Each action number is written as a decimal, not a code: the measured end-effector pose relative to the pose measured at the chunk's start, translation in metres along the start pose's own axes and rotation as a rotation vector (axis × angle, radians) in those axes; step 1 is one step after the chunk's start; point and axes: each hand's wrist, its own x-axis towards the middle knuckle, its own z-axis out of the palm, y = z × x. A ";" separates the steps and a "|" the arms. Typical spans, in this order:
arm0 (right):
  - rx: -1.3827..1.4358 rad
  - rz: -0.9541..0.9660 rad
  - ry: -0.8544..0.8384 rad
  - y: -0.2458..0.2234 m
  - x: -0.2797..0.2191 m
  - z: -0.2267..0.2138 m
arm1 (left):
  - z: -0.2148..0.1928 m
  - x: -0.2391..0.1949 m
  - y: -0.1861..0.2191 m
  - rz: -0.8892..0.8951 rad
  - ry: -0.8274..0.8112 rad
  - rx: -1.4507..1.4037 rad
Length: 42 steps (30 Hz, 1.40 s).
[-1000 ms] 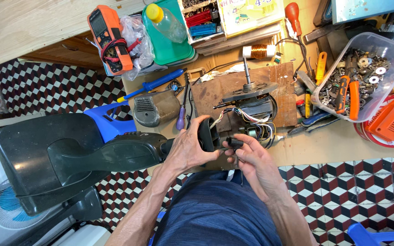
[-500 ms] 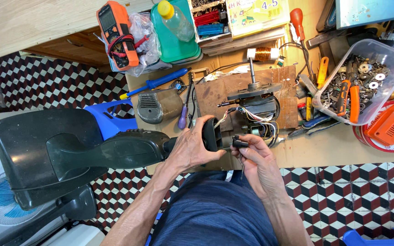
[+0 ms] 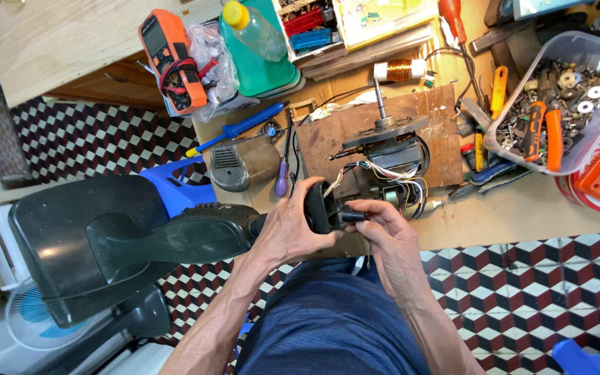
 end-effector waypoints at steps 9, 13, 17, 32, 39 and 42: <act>0.234 0.075 -0.145 0.004 0.027 0.012 | -0.002 0.012 -0.005 0.014 0.032 -0.020; 0.247 0.023 -0.127 0.004 0.033 0.014 | -0.007 0.022 -0.005 0.005 0.045 0.014; 0.277 0.006 -0.114 0.001 0.029 0.010 | -0.011 0.026 -0.003 -0.020 0.033 -0.003; 0.049 -0.239 -0.072 -0.011 0.002 0.001 | 0.002 0.026 -0.006 0.004 0.041 0.010; 0.042 -0.182 -0.011 -0.011 0.001 -0.001 | -0.004 0.022 -0.006 -0.024 0.041 -0.008; -0.070 -0.189 0.016 -0.006 0.000 0.002 | -0.006 0.024 -0.006 -0.038 0.037 -0.020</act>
